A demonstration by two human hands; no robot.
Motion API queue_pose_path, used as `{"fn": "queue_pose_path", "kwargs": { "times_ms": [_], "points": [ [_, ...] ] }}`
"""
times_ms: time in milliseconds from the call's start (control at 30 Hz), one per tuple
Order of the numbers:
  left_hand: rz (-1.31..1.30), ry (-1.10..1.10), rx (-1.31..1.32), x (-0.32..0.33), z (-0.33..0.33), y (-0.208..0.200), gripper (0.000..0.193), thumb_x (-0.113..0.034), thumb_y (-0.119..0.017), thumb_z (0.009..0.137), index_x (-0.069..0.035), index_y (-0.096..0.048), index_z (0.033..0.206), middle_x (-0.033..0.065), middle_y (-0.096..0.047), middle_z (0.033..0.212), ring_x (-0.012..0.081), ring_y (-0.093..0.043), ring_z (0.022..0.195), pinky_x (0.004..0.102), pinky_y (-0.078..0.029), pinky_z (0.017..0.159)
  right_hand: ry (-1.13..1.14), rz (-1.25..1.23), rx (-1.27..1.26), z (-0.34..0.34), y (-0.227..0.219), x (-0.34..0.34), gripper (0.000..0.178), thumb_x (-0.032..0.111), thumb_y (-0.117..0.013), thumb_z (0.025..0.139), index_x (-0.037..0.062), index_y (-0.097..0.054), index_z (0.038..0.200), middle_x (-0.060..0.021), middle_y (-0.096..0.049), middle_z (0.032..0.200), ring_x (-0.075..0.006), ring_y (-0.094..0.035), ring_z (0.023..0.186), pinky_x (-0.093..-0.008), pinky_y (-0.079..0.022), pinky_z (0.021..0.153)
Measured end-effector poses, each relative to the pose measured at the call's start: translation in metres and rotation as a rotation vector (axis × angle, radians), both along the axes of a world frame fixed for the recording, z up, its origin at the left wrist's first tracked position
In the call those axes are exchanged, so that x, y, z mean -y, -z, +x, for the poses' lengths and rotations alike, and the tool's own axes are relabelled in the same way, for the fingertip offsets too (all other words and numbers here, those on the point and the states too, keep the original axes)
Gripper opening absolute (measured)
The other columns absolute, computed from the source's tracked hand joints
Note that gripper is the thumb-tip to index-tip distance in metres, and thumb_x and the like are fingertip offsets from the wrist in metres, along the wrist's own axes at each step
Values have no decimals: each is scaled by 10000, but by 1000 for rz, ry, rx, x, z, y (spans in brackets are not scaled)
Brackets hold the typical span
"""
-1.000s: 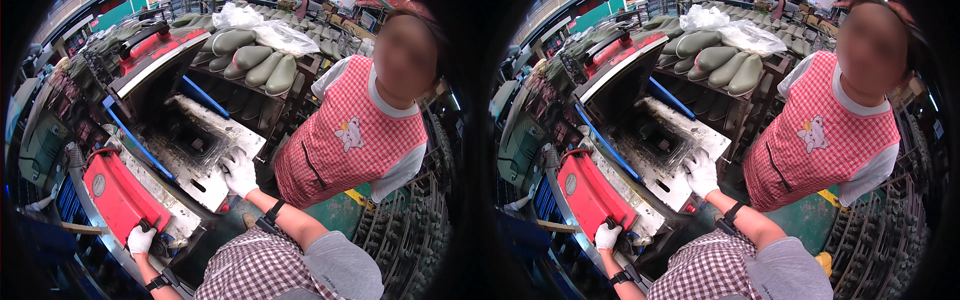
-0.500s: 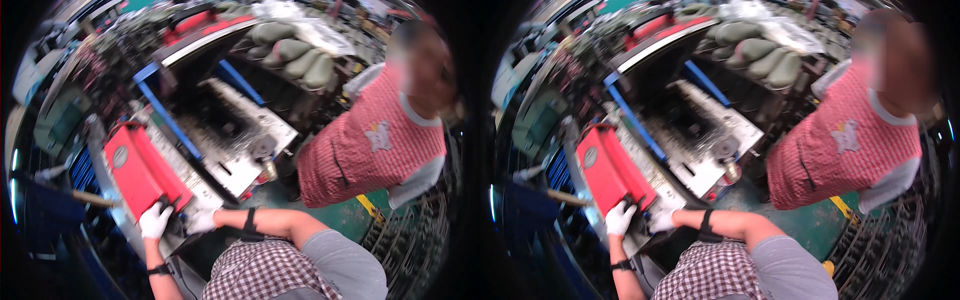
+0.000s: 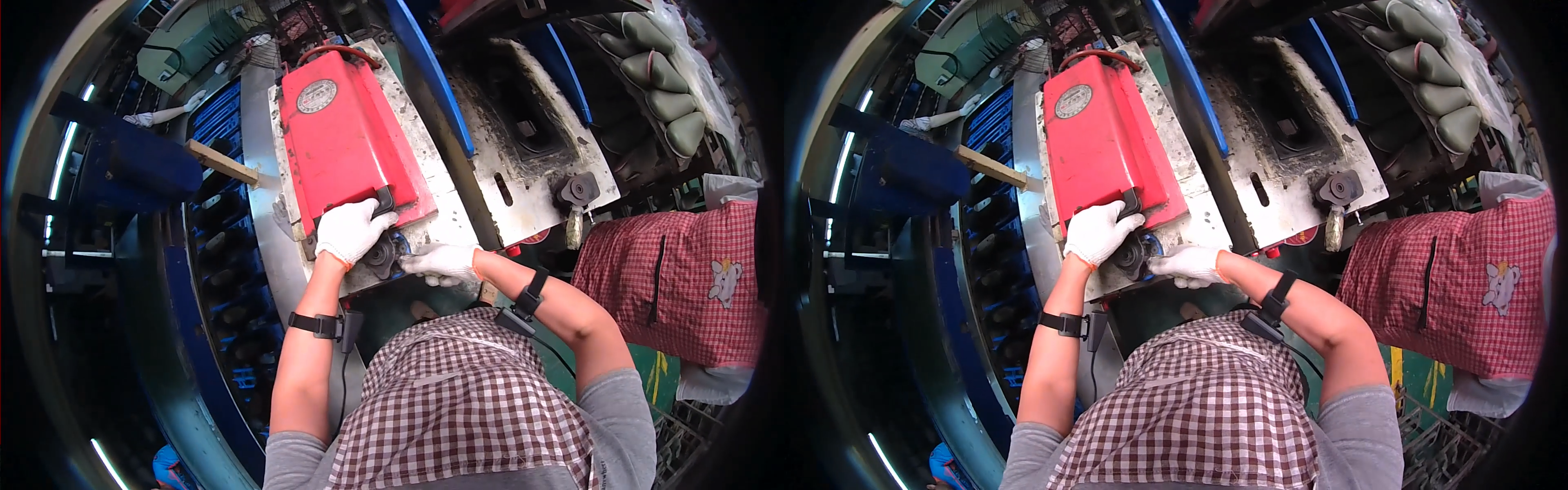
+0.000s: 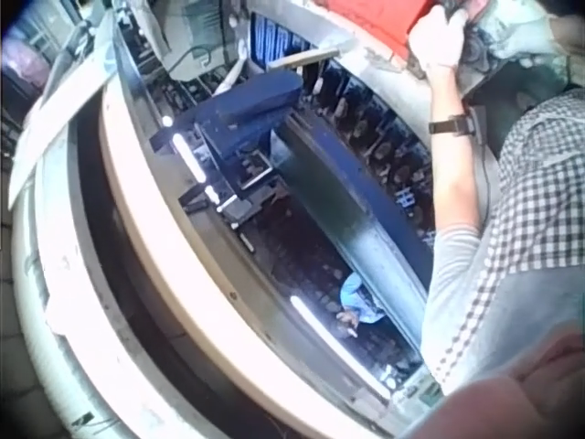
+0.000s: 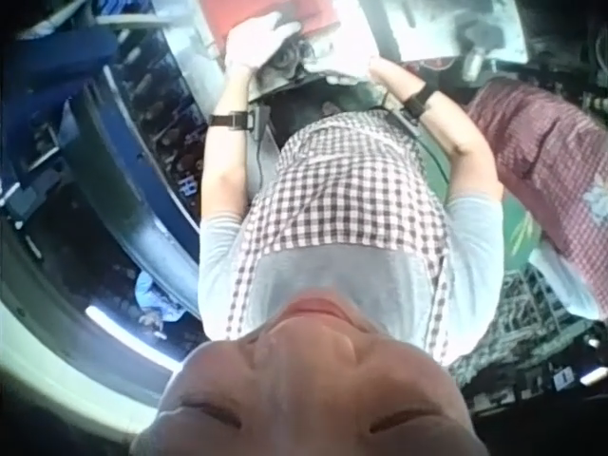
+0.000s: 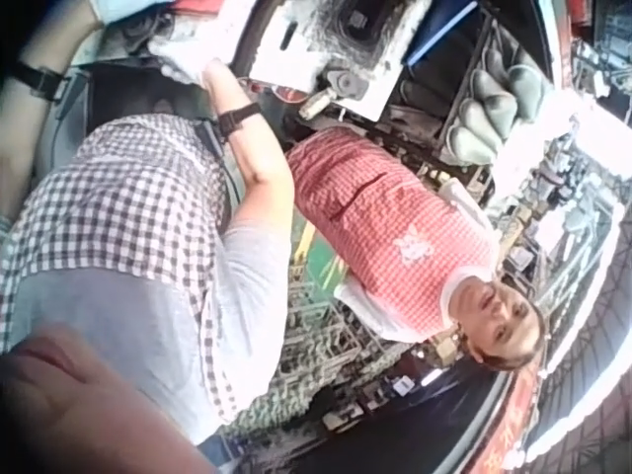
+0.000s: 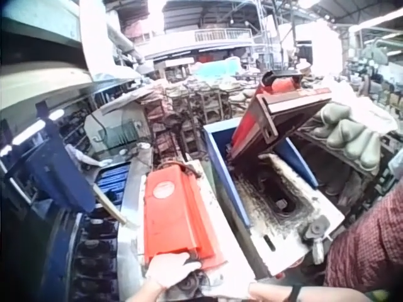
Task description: The person is operating a sole-pressing machine to manufacture shoes.
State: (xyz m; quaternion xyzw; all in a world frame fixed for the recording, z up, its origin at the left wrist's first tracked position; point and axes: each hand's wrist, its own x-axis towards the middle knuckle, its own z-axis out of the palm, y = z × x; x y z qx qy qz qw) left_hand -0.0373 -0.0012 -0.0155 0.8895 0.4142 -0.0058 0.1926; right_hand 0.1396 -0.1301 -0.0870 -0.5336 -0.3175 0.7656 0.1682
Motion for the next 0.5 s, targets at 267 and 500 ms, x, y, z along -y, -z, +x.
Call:
{"fn": "queue_pose_path", "kwargs": {
  "times_ms": [267,500],
  "points": [
    [-48,17,8,-1,8,-9,577,-624,-589,959,-66,-736,953,233,-731,921,417,-715,910,502,-545,813,73,88,91,-13,1,-5,240,310,-744,919,93,-678,999,15,-531,657,-110,-478,499,-297,-371,452],
    [57,-13,-27,2,7,-4,546,-601,-582,961,-72,-717,935,267,-709,863,443,-703,861,555,-531,787,335,-164,-401,-66,18,26,183,328,-679,951,205,-567,876,77,-418,619,-90,-394,489,-268,-321,456]
  ]
}}
